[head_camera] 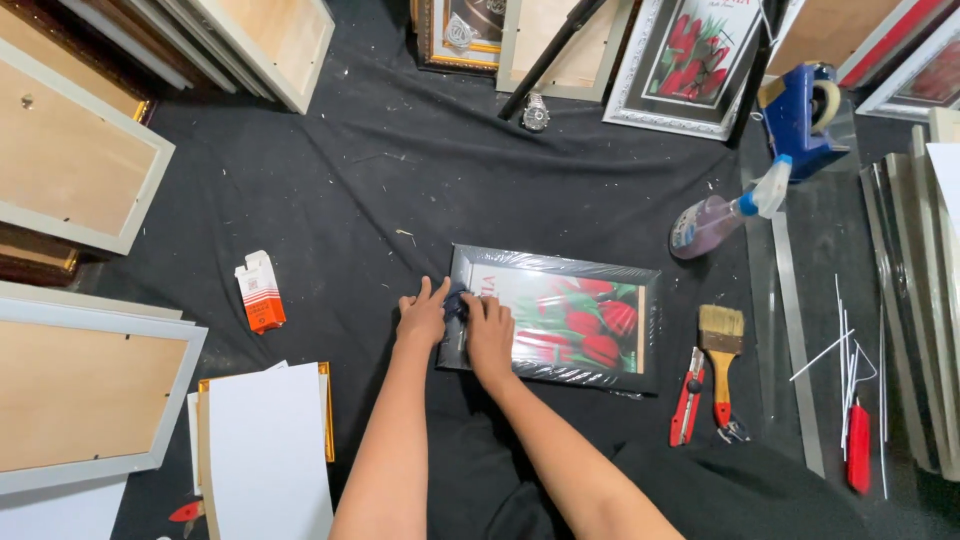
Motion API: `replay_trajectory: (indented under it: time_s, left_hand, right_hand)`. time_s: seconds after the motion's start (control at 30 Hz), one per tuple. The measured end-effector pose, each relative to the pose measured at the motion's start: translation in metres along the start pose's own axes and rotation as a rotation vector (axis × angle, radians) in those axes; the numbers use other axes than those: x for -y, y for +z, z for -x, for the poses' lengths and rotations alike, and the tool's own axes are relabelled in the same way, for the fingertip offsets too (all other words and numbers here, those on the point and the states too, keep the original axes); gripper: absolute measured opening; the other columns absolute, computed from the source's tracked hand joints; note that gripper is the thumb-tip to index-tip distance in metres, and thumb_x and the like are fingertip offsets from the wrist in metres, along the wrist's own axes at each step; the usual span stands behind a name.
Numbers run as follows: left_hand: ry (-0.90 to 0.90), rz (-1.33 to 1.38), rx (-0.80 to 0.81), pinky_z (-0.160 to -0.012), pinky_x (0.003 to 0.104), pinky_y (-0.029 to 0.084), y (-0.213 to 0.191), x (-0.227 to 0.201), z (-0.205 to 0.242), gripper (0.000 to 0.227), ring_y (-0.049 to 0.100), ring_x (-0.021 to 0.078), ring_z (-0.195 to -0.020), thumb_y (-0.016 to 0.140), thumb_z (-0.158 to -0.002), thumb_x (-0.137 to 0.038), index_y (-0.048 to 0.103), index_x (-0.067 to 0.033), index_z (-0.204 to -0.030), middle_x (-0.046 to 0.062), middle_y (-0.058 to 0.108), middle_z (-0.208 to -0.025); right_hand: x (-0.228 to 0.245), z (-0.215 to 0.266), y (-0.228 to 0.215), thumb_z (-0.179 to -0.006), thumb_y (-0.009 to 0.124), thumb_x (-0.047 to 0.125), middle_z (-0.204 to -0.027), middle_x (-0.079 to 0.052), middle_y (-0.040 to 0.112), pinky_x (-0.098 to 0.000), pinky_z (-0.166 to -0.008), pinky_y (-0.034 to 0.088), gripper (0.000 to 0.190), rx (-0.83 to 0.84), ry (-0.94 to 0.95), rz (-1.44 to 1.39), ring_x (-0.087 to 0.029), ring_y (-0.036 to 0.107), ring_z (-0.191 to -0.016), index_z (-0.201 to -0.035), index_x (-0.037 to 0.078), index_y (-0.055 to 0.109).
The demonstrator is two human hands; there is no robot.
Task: Cleaning a picture frame with a brush and spray, then wrapping it in protective plastic film.
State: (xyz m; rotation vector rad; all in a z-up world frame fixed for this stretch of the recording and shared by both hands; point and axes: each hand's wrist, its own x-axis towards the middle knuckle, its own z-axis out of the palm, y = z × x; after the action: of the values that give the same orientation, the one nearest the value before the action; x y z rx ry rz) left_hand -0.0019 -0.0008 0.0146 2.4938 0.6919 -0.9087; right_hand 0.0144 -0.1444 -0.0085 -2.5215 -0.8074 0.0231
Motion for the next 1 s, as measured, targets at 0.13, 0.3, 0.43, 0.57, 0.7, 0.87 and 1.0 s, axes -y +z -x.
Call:
replay_trajectory:
  time_s: [0.13, 0.3, 0.43, 0.57, 0.7, 0.87, 1.0]
  left_hand:
    - [-0.014, 0.219, -0.01, -0.102, 0.058, 0.052, 0.014, 0.006, -0.019, 0.072, 0.023, 0.0395, -0.15, 0.058, -0.106, -0.035, 0.017, -0.0365, -0.166, 0.004, 0.009, -0.174]
    - [-0.007, 0.213, -0.016, -0.097, 0.062, 0.057, 0.016, 0.009, -0.021, 0.095, 0.022, 0.041, -0.149, 0.077, -0.093, -0.035, 0.016, -0.0377, -0.166, 0.003, 0.008, -0.174]
    - [-0.014, 0.205, 0.005, -0.095, 0.063, 0.058, 0.02, 0.009, -0.025, 0.094, 0.022, 0.0416, -0.149, 0.076, -0.094, -0.033, 0.016, -0.037, -0.166, 0.003, 0.007, -0.174]
    - [-0.043, 0.186, -0.009, -0.097, 0.062, 0.057, 0.022, 0.009, -0.032, 0.095, 0.022, 0.0393, -0.15, 0.075, -0.094, -0.032, 0.014, -0.0384, -0.166, 0.001, 0.006, -0.174]
    - [-0.06, 0.188, -0.015, -0.097, 0.061, 0.058, 0.022, 0.008, -0.029, 0.095, 0.024, 0.0379, -0.149, 0.075, -0.094, -0.031, 0.013, -0.0407, -0.166, -0.001, 0.007, -0.174]
    - [-0.074, 0.189, -0.015, -0.098, 0.061, 0.057, 0.023, 0.006, -0.032, 0.093, 0.024, 0.0365, -0.149, 0.073, -0.095, -0.031, 0.013, -0.0408, -0.165, -0.003, 0.006, -0.174]
    - [-0.067, 0.193, -0.019, -0.098, 0.061, 0.058, 0.021, 0.006, -0.028, 0.091, 0.024, 0.0369, -0.149, 0.074, -0.095, -0.031, 0.016, -0.0394, -0.165, -0.001, 0.008, -0.174]
  right_hand:
    - [-0.063, 0.002, -0.025, -0.097, 0.058, 0.02, -0.115, -0.001, 0.056, -0.0404, -0.08, 0.047, 0.028, -0.06, -0.018, 0.219, -0.027, 0.057, -0.1, -0.121, 0.034, 0.062]
    - [-0.169, 0.043, -0.076, -0.094, 0.065, 0.016, -0.111, -0.002, 0.061, -0.0425, -0.078, 0.053, 0.028, -0.282, 0.105, 0.45, -0.028, 0.063, -0.093, -0.114, 0.036, 0.069]
    - [-0.208, 0.055, -0.056, -0.094, 0.07, 0.018, -0.122, -0.006, 0.052, -0.0454, -0.082, 0.049, 0.032, -0.462, 0.46, 0.523, -0.034, 0.057, -0.101, -0.118, 0.037, 0.065]
    - [-0.126, 0.032, 0.006, -0.09, 0.063, 0.001, -0.104, -0.014, 0.054, -0.0485, -0.082, 0.045, 0.029, -0.433, 0.398, 0.205, -0.038, 0.057, -0.094, -0.115, 0.014, 0.062]
    - [-0.009, 0.042, 0.016, -0.093, 0.055, 0.013, -0.111, -0.009, 0.056, -0.047, -0.081, 0.049, 0.032, -0.013, 0.005, -0.011, -0.035, 0.058, -0.099, -0.124, 0.018, 0.061]
    - [-0.06, 0.056, -0.016, -0.091, 0.062, 0.018, -0.11, -0.005, 0.057, -0.0437, -0.082, 0.05, 0.035, 0.031, -0.085, 0.128, -0.031, 0.06, -0.099, -0.125, 0.027, 0.062]
    - [-0.148, 0.095, -0.076, -0.082, 0.071, 0.014, -0.114, -0.003, 0.061, -0.0456, -0.082, 0.053, 0.038, -0.162, 0.297, 0.398, -0.03, 0.065, -0.1, -0.115, 0.031, 0.067]
